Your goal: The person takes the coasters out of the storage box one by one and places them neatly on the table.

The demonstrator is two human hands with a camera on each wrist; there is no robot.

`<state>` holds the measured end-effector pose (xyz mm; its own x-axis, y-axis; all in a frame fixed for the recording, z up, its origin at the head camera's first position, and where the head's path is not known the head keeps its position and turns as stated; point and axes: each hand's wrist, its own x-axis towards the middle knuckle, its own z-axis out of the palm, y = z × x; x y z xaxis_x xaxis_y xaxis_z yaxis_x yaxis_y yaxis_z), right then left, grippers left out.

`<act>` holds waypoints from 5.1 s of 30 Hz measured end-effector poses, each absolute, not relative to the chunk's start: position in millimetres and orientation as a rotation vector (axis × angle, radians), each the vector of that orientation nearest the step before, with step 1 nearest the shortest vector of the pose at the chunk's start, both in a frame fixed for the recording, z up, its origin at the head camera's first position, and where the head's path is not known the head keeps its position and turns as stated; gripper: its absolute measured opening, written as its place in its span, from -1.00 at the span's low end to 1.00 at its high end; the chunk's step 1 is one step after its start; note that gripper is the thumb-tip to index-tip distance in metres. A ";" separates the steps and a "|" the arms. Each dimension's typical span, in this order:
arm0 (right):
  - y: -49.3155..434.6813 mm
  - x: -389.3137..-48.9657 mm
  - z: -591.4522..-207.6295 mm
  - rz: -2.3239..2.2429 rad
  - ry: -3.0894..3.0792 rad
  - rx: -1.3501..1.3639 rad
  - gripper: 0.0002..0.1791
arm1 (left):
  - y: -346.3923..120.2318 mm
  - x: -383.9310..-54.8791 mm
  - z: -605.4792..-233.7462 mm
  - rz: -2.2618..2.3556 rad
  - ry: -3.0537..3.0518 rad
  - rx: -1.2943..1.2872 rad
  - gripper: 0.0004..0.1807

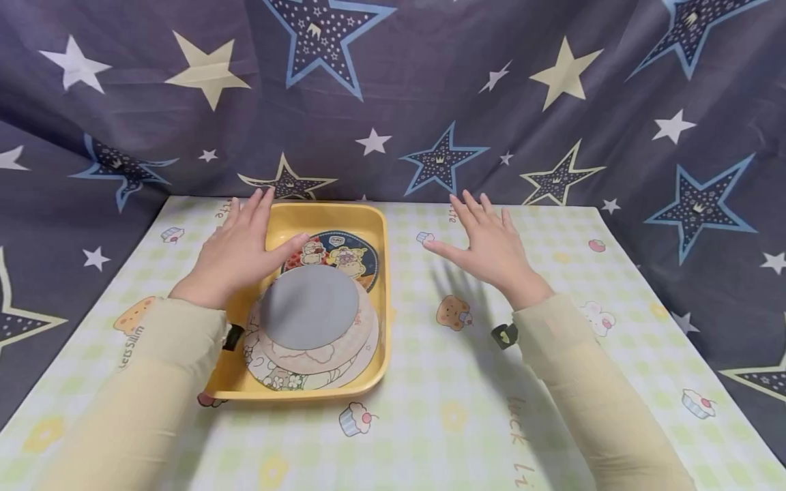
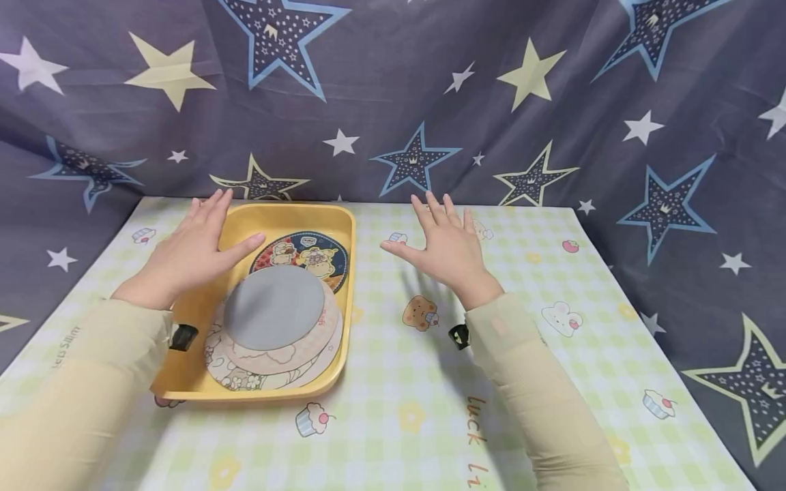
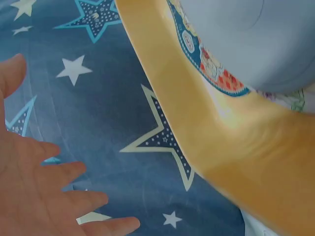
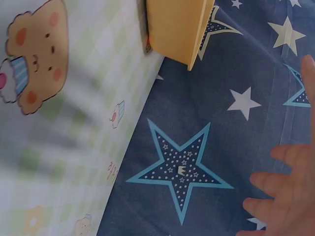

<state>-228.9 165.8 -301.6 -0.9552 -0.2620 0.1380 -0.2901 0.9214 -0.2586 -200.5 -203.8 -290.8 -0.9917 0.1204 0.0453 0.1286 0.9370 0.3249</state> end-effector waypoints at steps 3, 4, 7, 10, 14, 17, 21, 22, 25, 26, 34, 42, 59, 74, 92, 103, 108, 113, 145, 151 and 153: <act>160.9 -229.2 -298.3 0.433 -2.964 0.454 0.12 | -209.4 -200.7 -289.0 -0.544 -3.056 -0.199 0.17; 159.5 -229.4 -297.5 0.435 -2.959 0.459 0.12 | -211.1 -200.7 -288.7 -0.554 -3.055 -0.197 0.17; 155.0 -229.6 -295.3 0.448 -2.951 0.468 0.12 | -215.8 -201.0 -288.5 -0.587 -3.057 -0.177 0.17; 149.9 -229.8 -293.5 0.466 -2.943 0.480 0.10 | -220.7 -202.3 -288.4 -0.638 -3.059 -0.148 0.16; 143.1 -230.7 -291.9 0.484 -2.947 0.499 0.09 | -227.4 -203.8 -288.3 -0.695 -3.077 -0.107 0.16; 138.5 -231.1 -290.3 0.505 -2.948 0.515 0.09 | -233.0 -203.9 -288.9 -0.753 -3.100 -0.090 0.15; 133.2 -231.2 -288.3 0.528 -2.949 0.536 0.06 | -239.1 -203.7 -290.6 -0.828 -3.106 -0.088 0.13; 132.0 -231.3 -288.0 0.532 -2.950 0.539 0.06 | -240.0 -203.5 -291.0 -0.841 -3.102 -0.087 0.12; 128.1 -231.5 -287.0 0.547 -2.955 0.553 0.05 | -243.0 -203.3 -292.4 -0.851 -3.093 -0.097 0.10; 126.8 -231.5 -286.7 0.553 -2.954 0.556 0.04 | -244.0 -203.2 -292.8 -0.849 -3.090 -0.101 0.10; 113.8 -231.5 -282.0 0.612 -2.957 0.582 0.01 | -257.4 -206.0 -297.7 -0.911 -3.095 -0.124 0.04; 96.2 -231.5 -277.7 0.677 -2.949 0.640 -0.03 | -270.0 -205.4 -305.9 -0.878 -3.165 -0.111 0.01; 71.8 -229.1 -270.1 0.860 -2.988 0.704 -0.05 | -287.8 -198.0 -344.0 -0.830 -3.223 -0.190 -0.22; 41.2 -234.6 -265.4 1.026 -3.026 0.768 -0.09 | -290.3 -195.4 -359.7 -0.912 -3.149 -0.188 -0.26; -6.5 -234.0 -292.3 1.365 -3.038 0.749 -0.14 | -290.0 -187.7 -373.3 -1.165 -3.113 -0.080 -0.29; -20.5 -234.9 -317.9 1.505 -3.018 0.632 -0.18 | -289.5 -188.2 -379.6 -1.270 -3.068 -0.090 -0.26; -26.6 -235.5 -338.6 1.458 -3.027 0.576 -0.16 | -285.3 -186.1 -385.8 -1.374 -2.991 -0.083 -0.26; -29.9 -235.6 -347.5 1.337 -3.042 0.609 -0.14 | -281.1 -184.3 -389.4 -1.338 -2.930 -0.078 -0.29; -35.3 -226.5 -365.8 0.561 -3.223 0.690 -0.21 | -286.1 -176.7 -393.3 -1.366 -2.851 -0.083 -0.30; -35.8 -228.7 -364.5 0.600 -3.140 0.576 -0.29 | -285.4 -176.3 -393.3 -1.358 -2.839 -0.080 -0.31; -35.9 -230.0 -363.8 0.673 -3.117 0.565 -0.31 | -285.3 -176.5 -393.3 -1.352 -2.840 -0.076 -0.31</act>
